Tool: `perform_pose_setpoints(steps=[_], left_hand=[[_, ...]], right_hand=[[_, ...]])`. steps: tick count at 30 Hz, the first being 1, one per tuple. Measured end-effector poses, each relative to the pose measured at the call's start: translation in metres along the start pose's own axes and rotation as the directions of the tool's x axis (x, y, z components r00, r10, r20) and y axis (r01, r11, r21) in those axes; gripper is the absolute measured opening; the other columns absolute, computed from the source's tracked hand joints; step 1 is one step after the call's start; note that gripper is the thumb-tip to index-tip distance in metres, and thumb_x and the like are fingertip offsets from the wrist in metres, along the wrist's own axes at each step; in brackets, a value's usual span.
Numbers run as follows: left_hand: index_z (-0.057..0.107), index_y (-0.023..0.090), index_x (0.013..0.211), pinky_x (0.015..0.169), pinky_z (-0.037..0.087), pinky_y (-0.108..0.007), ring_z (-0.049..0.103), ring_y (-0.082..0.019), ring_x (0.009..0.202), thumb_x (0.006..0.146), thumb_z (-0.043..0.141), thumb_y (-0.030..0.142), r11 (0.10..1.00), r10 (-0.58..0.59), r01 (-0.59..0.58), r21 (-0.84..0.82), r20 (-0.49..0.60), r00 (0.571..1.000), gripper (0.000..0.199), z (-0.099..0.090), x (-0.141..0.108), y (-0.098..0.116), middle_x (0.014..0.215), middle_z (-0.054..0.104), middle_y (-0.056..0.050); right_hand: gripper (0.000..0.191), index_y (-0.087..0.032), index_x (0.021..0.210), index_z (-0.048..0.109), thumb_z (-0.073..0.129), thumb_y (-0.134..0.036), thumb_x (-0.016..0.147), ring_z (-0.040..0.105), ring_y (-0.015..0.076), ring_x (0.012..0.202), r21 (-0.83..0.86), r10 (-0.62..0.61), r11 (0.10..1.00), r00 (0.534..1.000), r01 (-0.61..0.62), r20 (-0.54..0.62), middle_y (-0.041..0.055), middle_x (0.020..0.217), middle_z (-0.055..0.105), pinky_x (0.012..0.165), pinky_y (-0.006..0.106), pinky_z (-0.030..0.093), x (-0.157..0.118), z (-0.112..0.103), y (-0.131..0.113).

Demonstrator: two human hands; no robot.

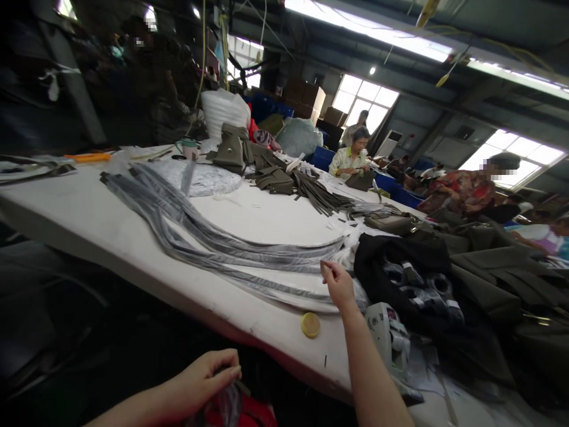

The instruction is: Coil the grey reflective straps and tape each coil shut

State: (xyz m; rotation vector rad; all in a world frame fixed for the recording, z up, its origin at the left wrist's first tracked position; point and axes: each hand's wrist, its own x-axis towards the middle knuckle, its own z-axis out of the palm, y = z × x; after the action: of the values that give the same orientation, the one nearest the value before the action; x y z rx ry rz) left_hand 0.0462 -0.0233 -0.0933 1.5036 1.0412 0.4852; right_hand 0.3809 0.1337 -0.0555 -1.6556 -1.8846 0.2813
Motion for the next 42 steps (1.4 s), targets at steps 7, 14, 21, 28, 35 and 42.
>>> perform_pose_setpoints(steps=[7,14,21,28,35,42], left_hand=[[0.050,0.019,0.071,0.059,0.037,-0.023,0.043,-0.014,0.062,0.083,0.047,0.047,0.999,0.026,-0.027,0.026,0.021,0.999,0.031,0.002,-0.003,0.001,0.065,0.048,0.003],[0.053,0.019,0.072,0.061,0.039,-0.023,0.047,-0.015,0.064,0.085,0.046,0.047,0.997,0.062,-0.061,0.045,-0.025,0.998,0.032,0.002,-0.011,0.000,0.067,0.053,0.002],[0.056,0.019,0.074,0.060,0.040,-0.022,0.048,-0.015,0.064,0.086,0.046,0.045,0.998,0.059,-0.058,0.040,-0.026,0.998,0.031,0.002,-0.011,-0.003,0.068,0.055,0.001],[0.056,0.019,0.074,0.059,0.040,-0.022,0.050,-0.015,0.066,0.087,0.046,0.045,0.997,0.067,-0.066,0.031,-0.039,0.997,0.032,0.000,-0.011,-0.006,0.068,0.056,0.001],[0.056,0.018,0.075,0.055,0.038,-0.022,0.049,-0.014,0.061,0.088,0.048,0.046,0.999,0.042,-0.043,-0.016,-0.044,0.998,0.031,-0.007,-0.011,-0.010,0.067,0.057,0.002],[0.058,0.017,0.089,0.049,0.040,-0.022,0.052,-0.012,0.053,0.087,0.051,0.049,0.980,-0.053,0.059,-0.191,0.033,0.998,0.033,-0.007,-0.012,-0.016,0.072,0.061,0.001]], right_hand=[[0.030,-0.020,0.079,0.051,0.047,-0.049,0.087,0.063,0.0212,0.087,0.412,-0.094,0.911,0.974,0.000,0.207,0.0067,0.085,0.064,0.079,0.032,0.049,-0.037,0.018,-0.030],[0.019,-0.018,0.086,0.061,0.064,-0.031,0.072,0.061,0.0213,0.084,0.086,0.035,0.995,0.964,-0.059,0.264,0.0047,0.087,0.066,0.083,0.035,0.046,-0.030,0.057,-0.004],[0.028,-0.015,0.102,0.067,0.065,-0.024,0.075,0.061,0.0247,0.102,-0.147,0.101,0.987,0.971,-0.070,0.217,0.0121,0.109,0.067,0.095,0.034,0.043,-0.025,0.065,-0.002],[0.029,-0.014,0.107,0.066,0.049,-0.017,0.084,0.064,0.0244,0.103,-0.131,0.118,0.986,0.986,-0.103,0.115,0.0147,0.110,0.069,0.096,0.038,0.045,-0.019,0.054,-0.011],[0.035,-0.016,0.115,0.060,0.052,-0.040,0.091,0.071,0.0212,0.089,0.337,0.062,0.936,0.991,-0.099,0.118,0.0114,0.107,0.072,0.082,0.036,0.056,-0.049,0.006,-0.078],[0.033,-0.019,0.121,0.057,0.050,-0.040,0.097,0.058,0.0104,0.044,0.659,-0.009,0.731,0.963,-0.179,0.271,0.0083,0.089,0.074,0.044,0.024,0.049,-0.124,-0.009,-0.155]])
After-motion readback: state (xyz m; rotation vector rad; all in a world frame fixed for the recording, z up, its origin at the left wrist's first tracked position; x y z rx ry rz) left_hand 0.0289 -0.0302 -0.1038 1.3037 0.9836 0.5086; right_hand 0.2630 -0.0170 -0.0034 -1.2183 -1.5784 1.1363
